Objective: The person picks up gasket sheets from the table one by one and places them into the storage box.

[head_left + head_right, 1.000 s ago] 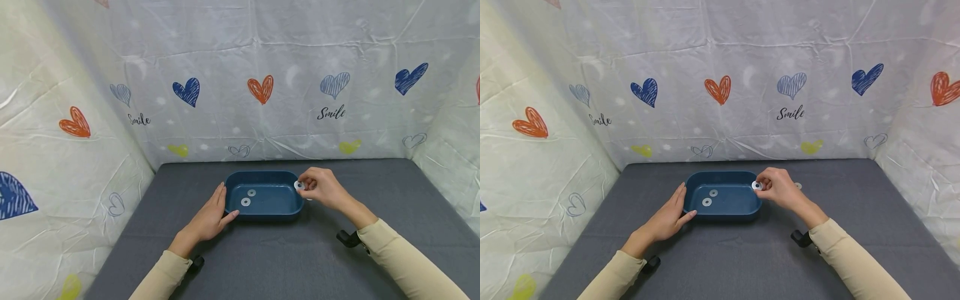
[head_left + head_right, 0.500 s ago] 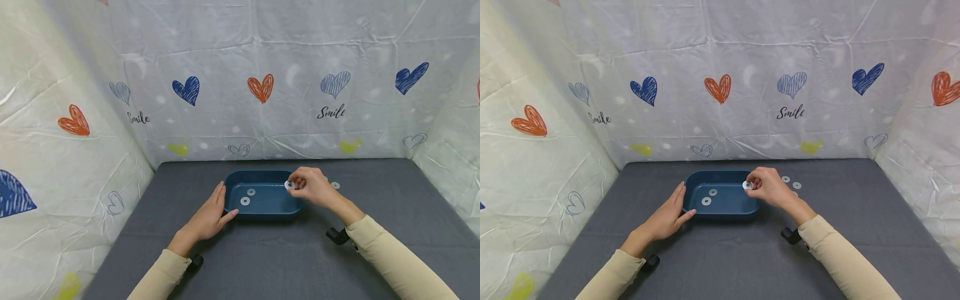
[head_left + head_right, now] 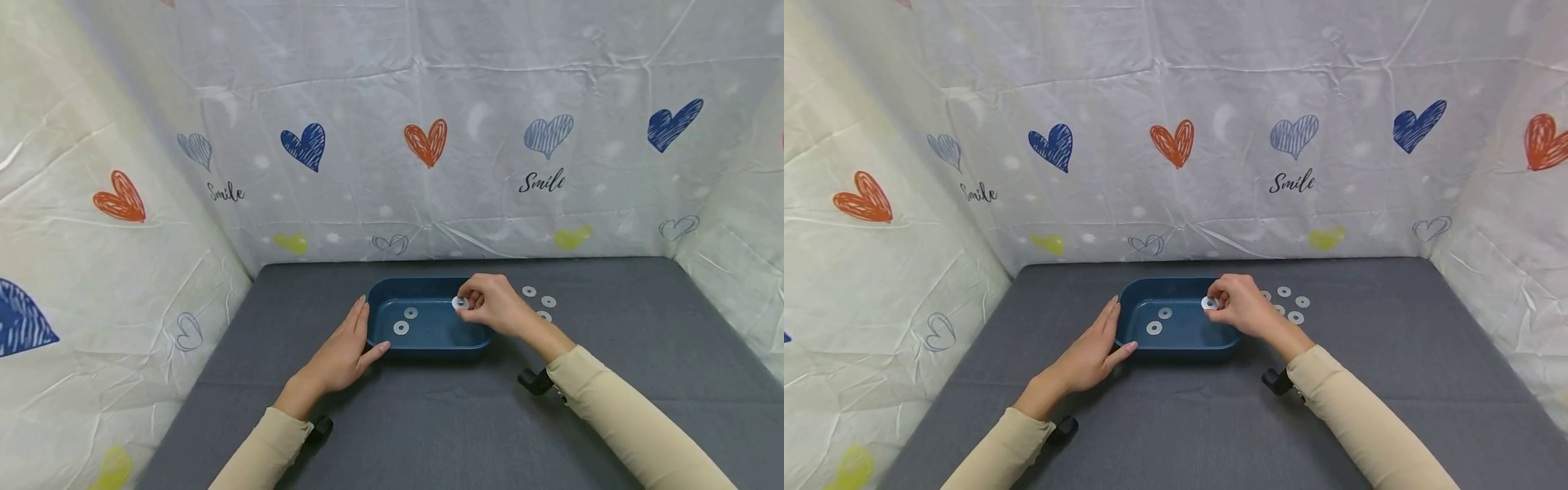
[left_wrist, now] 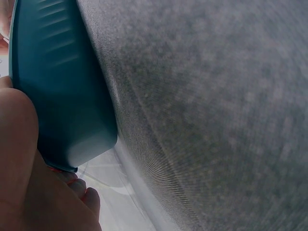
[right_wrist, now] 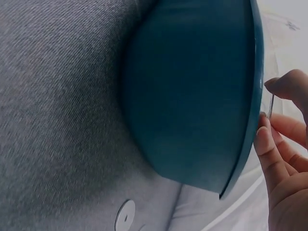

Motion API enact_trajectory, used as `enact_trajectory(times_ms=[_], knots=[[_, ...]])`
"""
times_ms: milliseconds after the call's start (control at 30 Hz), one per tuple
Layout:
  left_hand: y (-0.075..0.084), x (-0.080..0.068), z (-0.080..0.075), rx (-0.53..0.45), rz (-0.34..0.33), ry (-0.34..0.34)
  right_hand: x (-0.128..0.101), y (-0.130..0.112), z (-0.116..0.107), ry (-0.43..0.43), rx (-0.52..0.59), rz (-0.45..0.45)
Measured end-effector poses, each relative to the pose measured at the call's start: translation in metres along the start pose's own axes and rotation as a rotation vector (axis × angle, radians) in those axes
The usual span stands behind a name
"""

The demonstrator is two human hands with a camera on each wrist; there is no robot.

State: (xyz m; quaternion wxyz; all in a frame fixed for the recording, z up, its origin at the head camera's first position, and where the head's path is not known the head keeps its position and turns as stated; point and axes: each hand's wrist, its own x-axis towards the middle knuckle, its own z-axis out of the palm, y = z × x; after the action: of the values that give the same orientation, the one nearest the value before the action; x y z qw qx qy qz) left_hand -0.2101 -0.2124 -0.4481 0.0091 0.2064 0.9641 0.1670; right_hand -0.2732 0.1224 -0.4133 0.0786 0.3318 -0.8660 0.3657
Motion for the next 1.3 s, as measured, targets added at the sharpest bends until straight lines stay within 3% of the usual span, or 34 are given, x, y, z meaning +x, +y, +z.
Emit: enact_trajectory(times_ms=[533, 1033, 1300], knots=[[0.000, 0.000, -0.001, -0.006, -0.011, -0.012, 0.020, -0.005, 0.018, -0.013, -0.017, -0.014], [0.000, 0.001, -0.002, -0.008, -0.008, -0.016, 0.035, -0.003, 0.042, -0.079, -0.029, 0.104], [0.001, 0.000, -0.002, -0.020, -0.014, -0.018, 0.042, -0.005, 0.052, -0.109, -0.052, 0.117]])
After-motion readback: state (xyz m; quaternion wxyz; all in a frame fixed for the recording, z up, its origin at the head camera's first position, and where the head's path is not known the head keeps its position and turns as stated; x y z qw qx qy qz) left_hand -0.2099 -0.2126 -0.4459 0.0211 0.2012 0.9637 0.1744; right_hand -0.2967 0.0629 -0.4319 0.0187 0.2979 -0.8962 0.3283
